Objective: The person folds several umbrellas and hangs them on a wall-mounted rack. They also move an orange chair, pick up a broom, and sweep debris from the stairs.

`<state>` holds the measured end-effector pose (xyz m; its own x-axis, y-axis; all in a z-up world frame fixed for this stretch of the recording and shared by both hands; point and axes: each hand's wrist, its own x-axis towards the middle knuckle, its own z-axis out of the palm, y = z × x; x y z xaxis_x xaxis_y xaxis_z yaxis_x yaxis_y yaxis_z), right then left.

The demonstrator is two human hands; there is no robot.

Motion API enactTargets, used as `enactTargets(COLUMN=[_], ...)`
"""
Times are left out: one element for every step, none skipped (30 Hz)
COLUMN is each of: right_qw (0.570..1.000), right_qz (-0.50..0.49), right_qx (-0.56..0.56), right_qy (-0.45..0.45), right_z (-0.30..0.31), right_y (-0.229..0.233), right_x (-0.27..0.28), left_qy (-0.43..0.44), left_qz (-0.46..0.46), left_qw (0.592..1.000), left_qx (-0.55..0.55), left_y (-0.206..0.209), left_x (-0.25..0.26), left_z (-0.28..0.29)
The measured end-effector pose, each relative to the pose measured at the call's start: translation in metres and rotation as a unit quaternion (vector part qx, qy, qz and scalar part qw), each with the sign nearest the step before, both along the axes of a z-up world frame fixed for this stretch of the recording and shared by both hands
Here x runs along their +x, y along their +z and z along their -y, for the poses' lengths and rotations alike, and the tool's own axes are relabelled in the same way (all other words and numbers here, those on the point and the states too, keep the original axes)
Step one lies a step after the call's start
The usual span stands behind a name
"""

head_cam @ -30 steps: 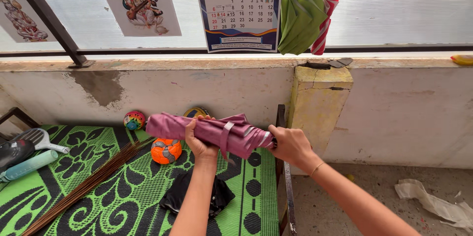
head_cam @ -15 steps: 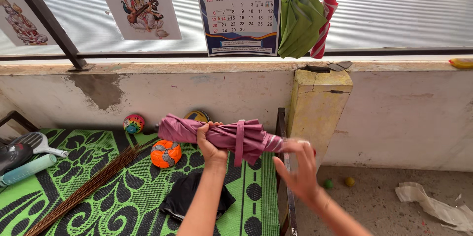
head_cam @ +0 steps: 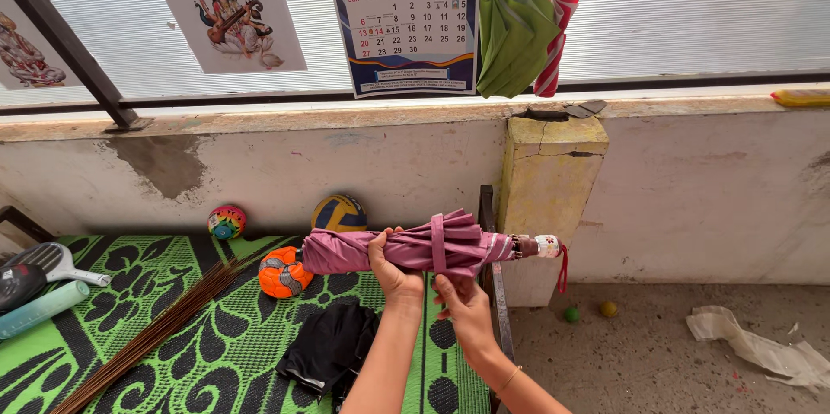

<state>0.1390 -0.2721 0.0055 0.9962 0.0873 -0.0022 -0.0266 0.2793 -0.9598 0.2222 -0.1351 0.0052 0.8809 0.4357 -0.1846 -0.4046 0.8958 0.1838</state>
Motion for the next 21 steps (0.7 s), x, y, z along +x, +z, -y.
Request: enactTargets(right_qw=[1.0, 1.0, 1.0, 1.0, 1.0, 1.0, 0.999, 0.995, 0.987, 0.975, 0.955, 0.935, 0.912, 0.89, 0.858, 0.82, 0.787, 0.724, 0.711, 0.696, 0.677], right_qz=[-0.001, -0.003, -0.006, -0.006, -0.004, -0.001, 0.002, 0.052, 0.101, 0.148, 0.196, 0.232, 0.277, 0.336, 0.41, 0.469, 0.508, 0.553, 0.541, 0.527, 0.51], right_qx=[0.018, 0.012, 0.006, 0.001, -0.013, -0.027, -0.04, -0.08, -0.121, -0.161, -0.221, -0.26, -0.283, -0.281, -0.286, -0.305, -0.33, -0.392, -0.439, -0.485, -0.529], right_qy=[-0.01, -0.01, -0.009, -0.01, 0.0, 0.008, 0.017, 0.027, 0.036, 0.045, -0.011, -0.065, -0.108, -0.127, -0.119, -0.121, -0.116, -0.131, -0.098, -0.061, -0.023], right_z=[0.0, 0.0, 0.0, -0.001, -0.001, -0.002, -0.003, -0.002, 0.0, 0.003, 0.011, 0.02, 0.031, 0.043, 0.054, 0.064, 0.069, 0.076, 0.08, 0.084, 0.087], right_y=[-0.003, -0.008, -0.014, -0.021, -0.031, -0.042, -0.055, -0.069, -0.082, -0.091, -0.09, -0.084, -0.07, -0.051, -0.028, -0.004, 0.018, 0.038, 0.054, 0.065, 0.073], right_x=[0.001, 0.001, 0.002, 0.004, 0.005, 0.007, 0.008, 0.008, 0.007, 0.011, 0.025, 0.035, 0.045, 0.048, 0.049, 0.049, 0.048, 0.045, 0.043, 0.039, 0.034], left_qy=[0.003, 0.006, 0.003, 0.0, -0.004, -0.01, -0.015, -0.021, -0.017, -0.013, -0.01, -0.035, -0.06, -0.084, -0.105, -0.126, -0.147, -0.158, -0.169, -0.179, -0.188], left_qz=[0.002, 0.001, -0.001, -0.002, -0.002, 0.003, 0.008, 0.014, 0.016, 0.017, 0.018, -0.017, -0.052, -0.089, -0.1, -0.11, -0.12, -0.124, -0.127, -0.132, -0.132], left_qw=[1.0, 1.0, 1.0, 1.0, 1.0, 1.0, 0.999, 0.999, 0.998, 0.998, 0.998, 0.999, 0.997, 0.993, 0.989, 0.986, 0.981, 0.979, 0.977, 0.975, 0.973], left_qx=[-0.006, -0.012, -0.01, -0.008, -0.006, -0.02, -0.034, -0.048, -0.05, -0.053, -0.055, -0.035, -0.015, 0.006, 0.015, 0.026, 0.036, 0.032, 0.027, 0.019, 0.024], left_y=[0.0, -0.001, -0.001, 0.0, 0.001, 0.003, 0.004, 0.005, 0.006, 0.006, 0.006, 0.005, 0.004, 0.004, 0.005, 0.006, 0.009, 0.016, 0.021, 0.024, 0.027], left_x=[0.0, -0.003, -0.005, -0.006, -0.006, -0.005, -0.005, -0.004, -0.003, -0.003, -0.004, -0.006, -0.012, -0.018, -0.026, -0.035, -0.042, -0.044, -0.045, -0.048, -0.047], left_z=[0.0, 0.0, 0.001, 0.001, 0.001, 0.001, 0.0, 0.0, -0.001, -0.002, -0.002, 0.0, 0.004, 0.006, 0.009, 0.013, 0.014, 0.013, 0.011, 0.01, 0.011])
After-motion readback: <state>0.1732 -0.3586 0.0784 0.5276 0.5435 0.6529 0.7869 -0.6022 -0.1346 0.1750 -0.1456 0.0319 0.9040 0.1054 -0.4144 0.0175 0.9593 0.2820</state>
